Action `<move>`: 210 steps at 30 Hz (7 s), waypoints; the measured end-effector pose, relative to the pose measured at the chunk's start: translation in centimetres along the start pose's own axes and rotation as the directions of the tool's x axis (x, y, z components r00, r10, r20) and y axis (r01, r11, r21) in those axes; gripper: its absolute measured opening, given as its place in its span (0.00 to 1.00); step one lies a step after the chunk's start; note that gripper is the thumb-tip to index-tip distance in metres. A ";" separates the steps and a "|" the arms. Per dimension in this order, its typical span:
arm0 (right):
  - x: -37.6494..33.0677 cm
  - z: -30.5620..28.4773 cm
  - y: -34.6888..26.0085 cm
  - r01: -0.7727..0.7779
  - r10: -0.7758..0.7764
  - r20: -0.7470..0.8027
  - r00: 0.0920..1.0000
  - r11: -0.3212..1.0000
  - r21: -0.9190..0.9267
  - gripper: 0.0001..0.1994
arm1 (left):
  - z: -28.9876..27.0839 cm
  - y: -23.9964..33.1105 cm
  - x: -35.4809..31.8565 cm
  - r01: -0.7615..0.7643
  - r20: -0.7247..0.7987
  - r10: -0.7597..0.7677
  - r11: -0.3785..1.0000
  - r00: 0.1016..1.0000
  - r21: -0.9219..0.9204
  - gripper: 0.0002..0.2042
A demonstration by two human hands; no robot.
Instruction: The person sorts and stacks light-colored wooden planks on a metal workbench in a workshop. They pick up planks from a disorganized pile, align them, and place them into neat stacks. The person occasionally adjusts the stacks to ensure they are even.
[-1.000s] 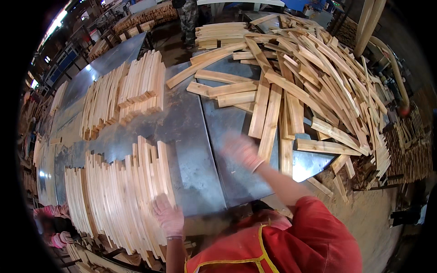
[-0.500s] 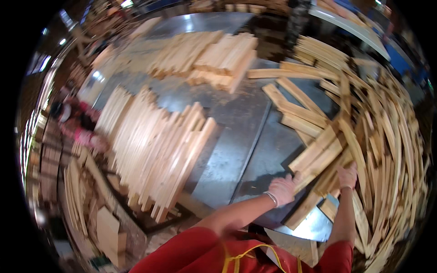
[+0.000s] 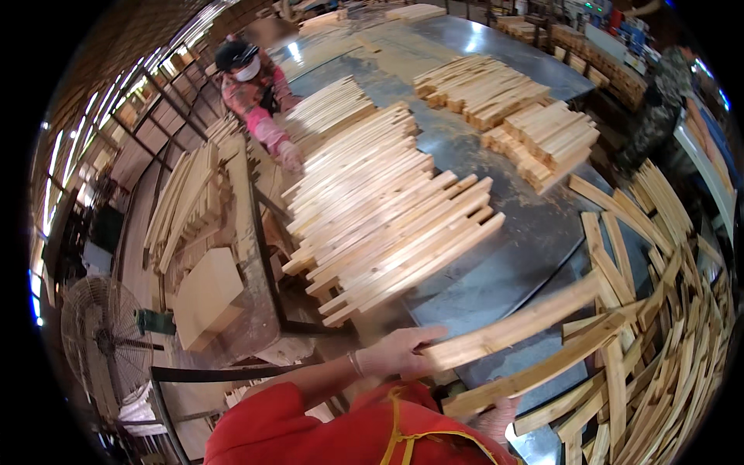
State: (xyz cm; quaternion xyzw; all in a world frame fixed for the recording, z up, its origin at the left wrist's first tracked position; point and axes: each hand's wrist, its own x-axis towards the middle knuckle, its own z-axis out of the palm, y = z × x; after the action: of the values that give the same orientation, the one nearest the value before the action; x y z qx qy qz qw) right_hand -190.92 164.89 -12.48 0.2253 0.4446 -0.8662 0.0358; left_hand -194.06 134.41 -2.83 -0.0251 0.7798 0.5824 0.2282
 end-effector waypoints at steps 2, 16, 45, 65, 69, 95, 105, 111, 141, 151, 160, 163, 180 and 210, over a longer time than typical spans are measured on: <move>0.0 2.8 2.8 -0.123 0.126 0.024 0.992 0.988 -0.093 0.32 | -2.0 -2.0 -2.5 -0.099 -0.156 0.134 0.971 0.979 0.218 0.34; 16.5 16.9 8.1 0.471 0.477 0.523 0.707 0.235 -0.851 0.20 | -18.0 -10.3 -3.3 0.489 -0.710 0.032 0.704 0.703 0.516 0.18; 8.6 10.3 6.4 -0.163 0.414 0.184 0.892 0.672 -0.722 0.41 | -17.0 -11.3 4.3 0.431 -0.412 -0.424 0.899 0.806 -0.081 0.35; 23.4 13.9 1.5 -0.127 0.321 0.067 0.945 0.547 -0.827 0.25 | -19.7 -9.3 19.2 0.281 -0.244 -0.284 0.958 0.927 -0.050 0.53; 19.4 16.4 2.4 -0.105 0.149 -0.005 0.989 0.671 -0.734 0.24 | -22.2 -7.4 18.6 0.181 -0.115 -0.215 0.952 0.970 -0.247 0.53; 8.9 21.0 -5.2 0.260 -0.119 0.451 0.884 0.929 -0.264 0.31 | -22.9 3.9 16.9 -0.214 0.094 0.428 0.615 0.899 -0.759 0.31; 16.7 8.9 6.5 0.284 -0.113 0.333 0.936 -0.313 -0.906 0.48 | -24.0 0.6 19.9 -0.295 0.157 0.329 0.429 0.931 0.854 0.52; 14.9 10.5 3.6 0.317 -0.040 0.328 0.944 -0.164 -0.934 0.42 | -28.8 -8.6 19.4 0.074 -0.026 -0.155 0.317 0.988 0.945 0.34; 22.9 14.4 1.6 -0.078 0.135 -0.047 0.990 0.235 -0.969 0.68 | -24.9 -7.3 16.6 0.589 -0.589 -0.096 0.290 0.802 0.754 0.47; 23.3 13.8 3.1 -0.085 0.220 0.082 0.972 0.656 -0.749 0.60 | -27.0 -10.9 13.5 0.491 -0.520 0.309 0.173 0.796 0.854 0.41; 21.9 15.7 7.4 -0.037 0.080 0.001 0.997 0.482 -0.875 0.57 | -26.7 -11.6 13.8 0.414 -0.428 0.362 0.120 0.828 0.903 0.20; 22.4 15.0 7.3 -0.009 0.070 0.021 0.997 0.401 -0.916 0.58 | -24.3 -8.6 13.4 0.437 -0.467 0.002 0.351 0.884 0.828 0.13; 20.6 12.8 4.5 -0.108 0.121 -0.049 0.991 0.552 -0.827 0.49 | -27.8 -16.5 9.8 0.047 -0.049 0.201 0.014 0.978 0.999 0.36; 41.7 42.6 -1.6 0.385 0.096 0.501 0.860 0.522 -0.761 0.25 | -23.7 -7.7 16.9 0.223 -0.387 0.205 0.548 0.899 0.807 0.28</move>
State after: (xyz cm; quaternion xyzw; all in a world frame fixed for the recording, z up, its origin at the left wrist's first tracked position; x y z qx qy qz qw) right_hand -243.91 138.12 -7.47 -0.0838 0.7989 -0.5695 0.1745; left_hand -214.53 114.00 -11.07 -0.0479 0.9913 0.1176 0.0339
